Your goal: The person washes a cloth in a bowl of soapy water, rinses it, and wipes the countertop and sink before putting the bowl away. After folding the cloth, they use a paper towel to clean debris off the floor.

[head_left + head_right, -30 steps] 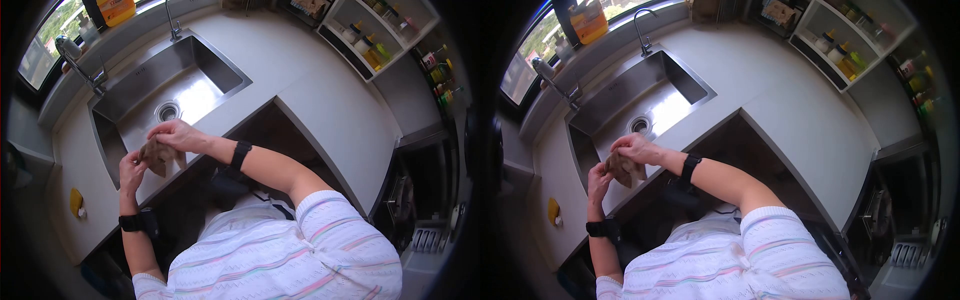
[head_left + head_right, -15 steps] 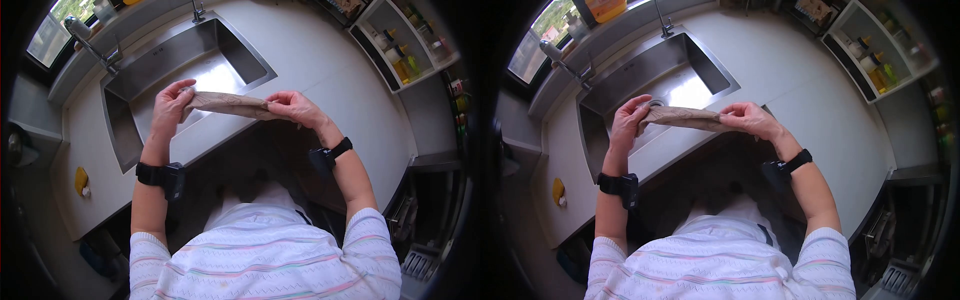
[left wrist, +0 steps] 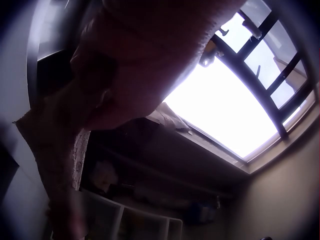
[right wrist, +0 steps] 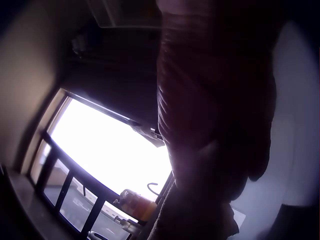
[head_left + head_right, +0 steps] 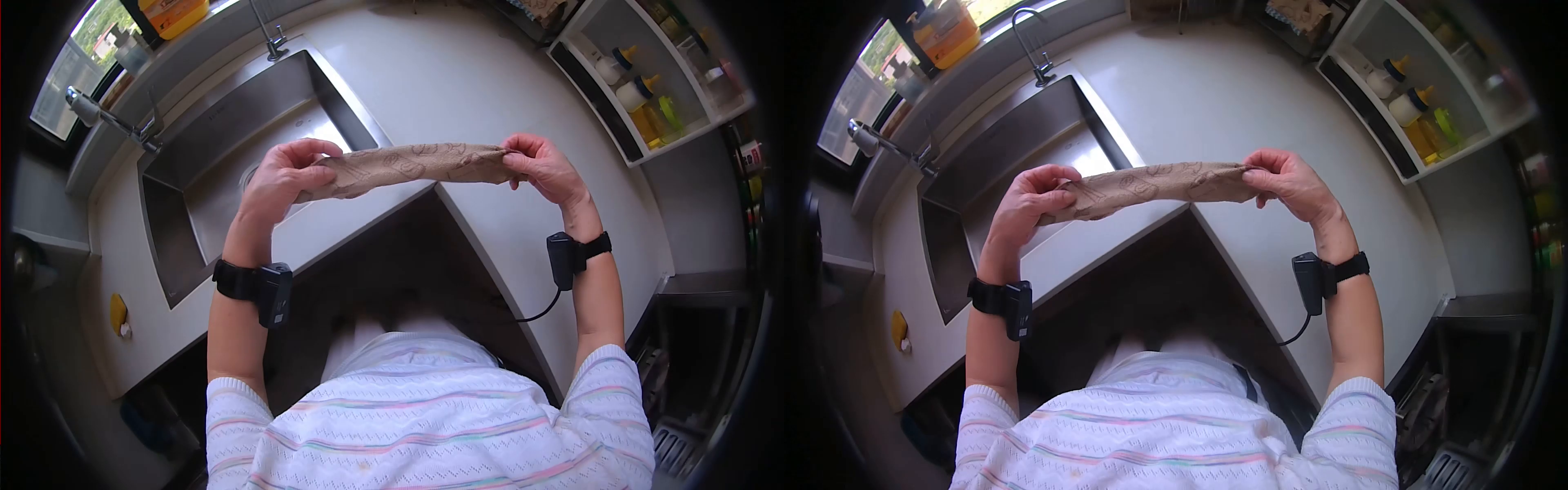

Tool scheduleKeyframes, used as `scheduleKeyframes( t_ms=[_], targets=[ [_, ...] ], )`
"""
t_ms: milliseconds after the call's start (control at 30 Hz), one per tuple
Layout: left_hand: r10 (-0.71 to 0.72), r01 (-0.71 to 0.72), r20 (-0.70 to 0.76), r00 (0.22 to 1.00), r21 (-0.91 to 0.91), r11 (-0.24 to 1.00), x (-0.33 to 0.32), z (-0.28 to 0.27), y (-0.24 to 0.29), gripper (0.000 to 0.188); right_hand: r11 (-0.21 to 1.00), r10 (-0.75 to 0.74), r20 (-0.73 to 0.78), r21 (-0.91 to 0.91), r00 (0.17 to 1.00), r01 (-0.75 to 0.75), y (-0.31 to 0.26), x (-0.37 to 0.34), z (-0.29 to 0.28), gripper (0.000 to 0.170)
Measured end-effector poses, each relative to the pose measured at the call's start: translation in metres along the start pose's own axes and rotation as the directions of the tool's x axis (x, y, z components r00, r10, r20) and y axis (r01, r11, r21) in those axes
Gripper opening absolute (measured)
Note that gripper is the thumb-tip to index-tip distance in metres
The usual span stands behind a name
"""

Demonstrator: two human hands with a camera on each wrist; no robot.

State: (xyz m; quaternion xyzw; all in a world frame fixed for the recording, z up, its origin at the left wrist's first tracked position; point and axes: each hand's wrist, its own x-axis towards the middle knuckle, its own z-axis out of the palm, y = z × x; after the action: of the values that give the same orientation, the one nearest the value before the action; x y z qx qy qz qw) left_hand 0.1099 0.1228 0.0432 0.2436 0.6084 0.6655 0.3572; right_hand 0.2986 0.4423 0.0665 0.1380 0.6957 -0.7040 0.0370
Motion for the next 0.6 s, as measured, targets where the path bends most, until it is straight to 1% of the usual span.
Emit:
scheduleKeyframes(
  t_ms=[33, 67, 100, 133, 167, 200, 233, 267, 300, 333, 367, 433, 467, 500, 533, 567, 600],
  targets=[
    [0.009, -0.009, 0.007, 1.0, -0.026, 1.0, 0.013, 0.01, 0.001, 0.02, 1.0, 0.002, -0.013, 0.001, 1.0, -0.002, 0.004, -0.002, -0.012, 0.021],
    [0.007, -0.007, 0.02, 1.0, -0.028, 1.0, 0.028, 0.02, -0.002, 0.02, 0.999, -0.024, -0.117, 0.039, 0.993, 0.029, 0.011, -0.003, -0.024, 0.021],
    [-0.011, 0.01, -0.016, 1.0, -0.024, 1.0, 0.047, 0.028, -0.008, 0.019, 0.995, -0.046, -0.221, 0.072, 0.974, 0.064, 0.02, -0.002, -0.033, 0.021],
    [-0.031, 0.03, -0.054, 0.998, -0.019, 0.999, 0.064, 0.037, -0.016, 0.019, 0.996, -0.042, -0.231, 0.072, 0.972, 0.061, 0.033, 0.0, -0.044, 0.021],
    [-0.035, 0.034, -0.046, 0.998, -0.022, 0.999, 0.081, 0.044, -0.029, 0.019, 0.995, -0.099, -0.46, -0.061, 0.882, 0.08, 0.048, 0.003, -0.054, 0.021],
    [-0.049, 0.063, -0.089, 0.995, 0.166, 0.984, 0.096, 0.049, -0.046, 0.02, 0.979, -0.178, -0.65, -0.195, 0.739, 0.064, 0.063, 0.005, -0.061, 0.022],
    [-0.052, 0.096, -0.133, 0.99, 0.349, 0.932, 0.108, 0.054, -0.061, 0.021, 0.979, -0.175, -0.654, -0.192, 0.736, 0.062, 0.079, 0.006, -0.068, 0.022],
    [-0.069, 0.141, -0.159, 0.985, 0.507, 0.85, 0.117, 0.056, -0.071, 0.021, 0.984, -0.011, -0.654, -0.14, 0.756, -0.107, 0.093, 0.004, -0.071, 0.021],
    [-0.08, 0.184, -0.187, 0.979, 0.648, 0.739, 0.124, 0.056, -0.081, 0.021, 0.957, 0.154, -0.645, -0.09, 0.748, -0.274, 0.105, 0.001, -0.075, 0.02],
    [-0.106, 0.23, -0.22, 0.97, 0.679, 0.697, 0.126, 0.063, -0.077, 0.022, 0.931, 0.26, -0.594, -0.056, 0.761, -0.361, 0.106, 0.0, -0.069, 0.02],
    [-0.115, 0.233, -0.214, 0.97, 0.684, 0.691, 0.13, 0.069, -0.075, 0.022, 0.894, 0.367, -0.536, -0.023, 0.76, -0.448, 0.105, 0.002, -0.059, 0.021],
    [-0.012, 0.289, -0.332, 0.943, 0.802, 0.522, 0.138, 0.08, -0.072, 0.022, 0.884, 0.374, -0.549, -0.033, 0.748, -0.466, 0.106, 0.012, -0.041, 0.022],
    [-0.02, 0.294, -0.333, 0.943, 0.803, 0.518, 0.141, 0.085, -0.07, 0.022, 0.872, 0.349, -0.555, -0.102, 0.755, -0.479, 0.106, 0.02, -0.035, 0.022],
    [-0.017, 0.311, -0.334, 0.942, 0.856, 0.413, 0.144, 0.09, -0.066, 0.021, 0.856, 0.322, -0.561, -0.171, 0.763, -0.487, 0.106, 0.029, -0.029, 0.022],
    [-0.011, 0.32, -0.332, 0.943, 0.898, 0.302, 0.149, 0.092, -0.064, 0.021, 0.857, 0.324, -0.563, -0.166, 0.761, -0.488, 0.105, 0.039, -0.022, 0.022],
    [-0.013, 0.313, -0.324, 0.946, 0.901, 0.299, 0.156, 0.09, -0.064, 0.021, 0.849, 0.306, -0.562, -0.204, 0.768, -0.487, 0.106, 0.048, -0.017, 0.021],
    [-0.054, 0.266, -0.262, 0.964, 0.916, 0.3, 0.163, 0.088, -0.065, 0.02, 0.838, 0.288, -0.563, -0.242, 0.774, -0.488, 0.107, 0.052, -0.014, 0.019]
  ],
)
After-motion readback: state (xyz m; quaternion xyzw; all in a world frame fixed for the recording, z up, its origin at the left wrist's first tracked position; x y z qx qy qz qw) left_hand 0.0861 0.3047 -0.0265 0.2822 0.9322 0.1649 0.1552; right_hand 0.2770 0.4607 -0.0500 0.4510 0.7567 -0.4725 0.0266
